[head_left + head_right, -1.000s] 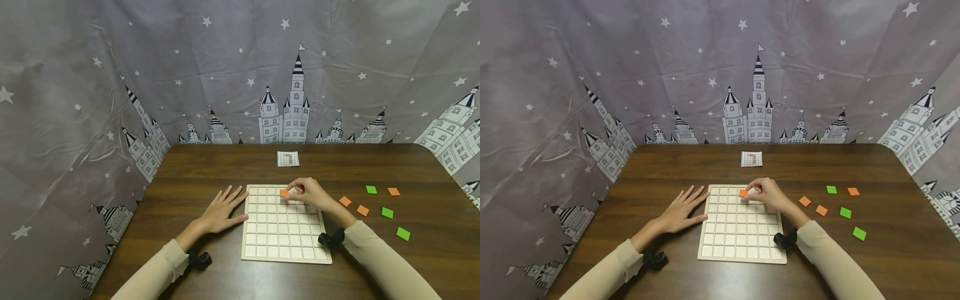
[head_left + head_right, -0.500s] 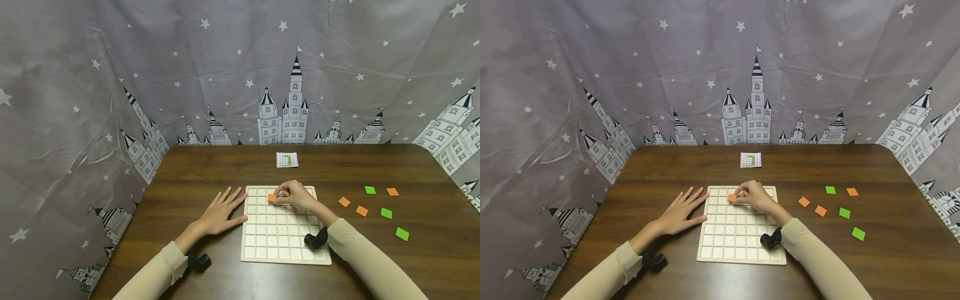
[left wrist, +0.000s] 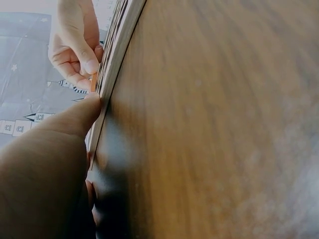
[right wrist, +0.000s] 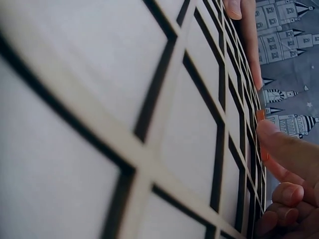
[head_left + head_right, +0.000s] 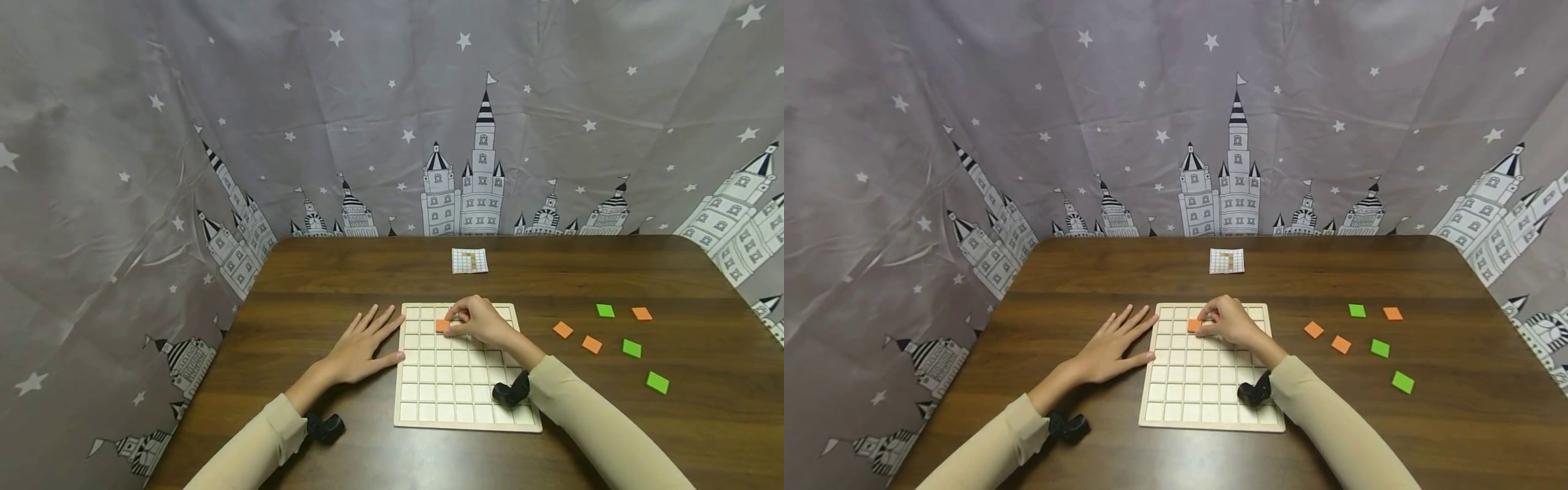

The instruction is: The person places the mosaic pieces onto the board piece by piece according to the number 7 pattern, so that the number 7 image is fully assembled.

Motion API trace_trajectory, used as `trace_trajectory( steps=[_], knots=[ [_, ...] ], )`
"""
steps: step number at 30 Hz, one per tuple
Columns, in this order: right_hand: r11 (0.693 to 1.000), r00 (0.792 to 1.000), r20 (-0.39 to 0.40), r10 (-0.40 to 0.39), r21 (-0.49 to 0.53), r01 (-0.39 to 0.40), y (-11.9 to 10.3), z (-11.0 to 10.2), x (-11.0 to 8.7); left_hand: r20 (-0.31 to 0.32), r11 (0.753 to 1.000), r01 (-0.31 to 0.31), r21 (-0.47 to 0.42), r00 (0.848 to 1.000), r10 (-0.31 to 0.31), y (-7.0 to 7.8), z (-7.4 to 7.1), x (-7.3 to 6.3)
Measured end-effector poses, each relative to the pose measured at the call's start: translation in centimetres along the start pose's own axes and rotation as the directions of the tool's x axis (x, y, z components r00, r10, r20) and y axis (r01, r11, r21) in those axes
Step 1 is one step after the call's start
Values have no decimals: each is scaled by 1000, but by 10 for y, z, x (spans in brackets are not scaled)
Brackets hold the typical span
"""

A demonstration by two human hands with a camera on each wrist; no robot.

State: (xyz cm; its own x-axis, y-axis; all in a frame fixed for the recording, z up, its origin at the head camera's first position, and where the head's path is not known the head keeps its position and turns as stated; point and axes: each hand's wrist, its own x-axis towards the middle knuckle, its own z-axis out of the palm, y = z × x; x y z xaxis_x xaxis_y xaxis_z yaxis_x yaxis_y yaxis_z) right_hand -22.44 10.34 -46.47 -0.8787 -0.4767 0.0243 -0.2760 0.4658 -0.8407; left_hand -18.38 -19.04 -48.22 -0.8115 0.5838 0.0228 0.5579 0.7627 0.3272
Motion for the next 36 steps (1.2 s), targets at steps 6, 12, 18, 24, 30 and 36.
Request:
trace_trajectory(
  steps=[6, 12, 18, 24, 30, 36],
  knots=[
    [1000, 1000, -22, 1, -13, -2, -2, 2, -1, -7, 1000, -4, -1, 1000, 4, 0, 1, 1],
    [1000, 999, -43, 3, -20, -4, -3, 3, -2, -25, 1000, -11, -2, 1000, 11, 0, 3, 1],
    [999, 998, -58, 9, -33, -11, -1, 4, -1, -28, 1000, -11, 2, 1000, 11, 0, 3, 1],
    [999, 998, -62, 23, -35, -25, -2, 4, -2, -11, 1000, -4, -5, 1000, 4, 1, 1, 0],
    [999, 997, -61, 35, -16, -36, -3, 4, -3, -2, 1000, 5, 7, 1000, -5, 1, 2, 0],
    [998, 998, -53, 33, 60, -30, -4, -4, -6, 10, 1000, 9, 20, 1000, -9, -1, 3, 1]
  ],
)
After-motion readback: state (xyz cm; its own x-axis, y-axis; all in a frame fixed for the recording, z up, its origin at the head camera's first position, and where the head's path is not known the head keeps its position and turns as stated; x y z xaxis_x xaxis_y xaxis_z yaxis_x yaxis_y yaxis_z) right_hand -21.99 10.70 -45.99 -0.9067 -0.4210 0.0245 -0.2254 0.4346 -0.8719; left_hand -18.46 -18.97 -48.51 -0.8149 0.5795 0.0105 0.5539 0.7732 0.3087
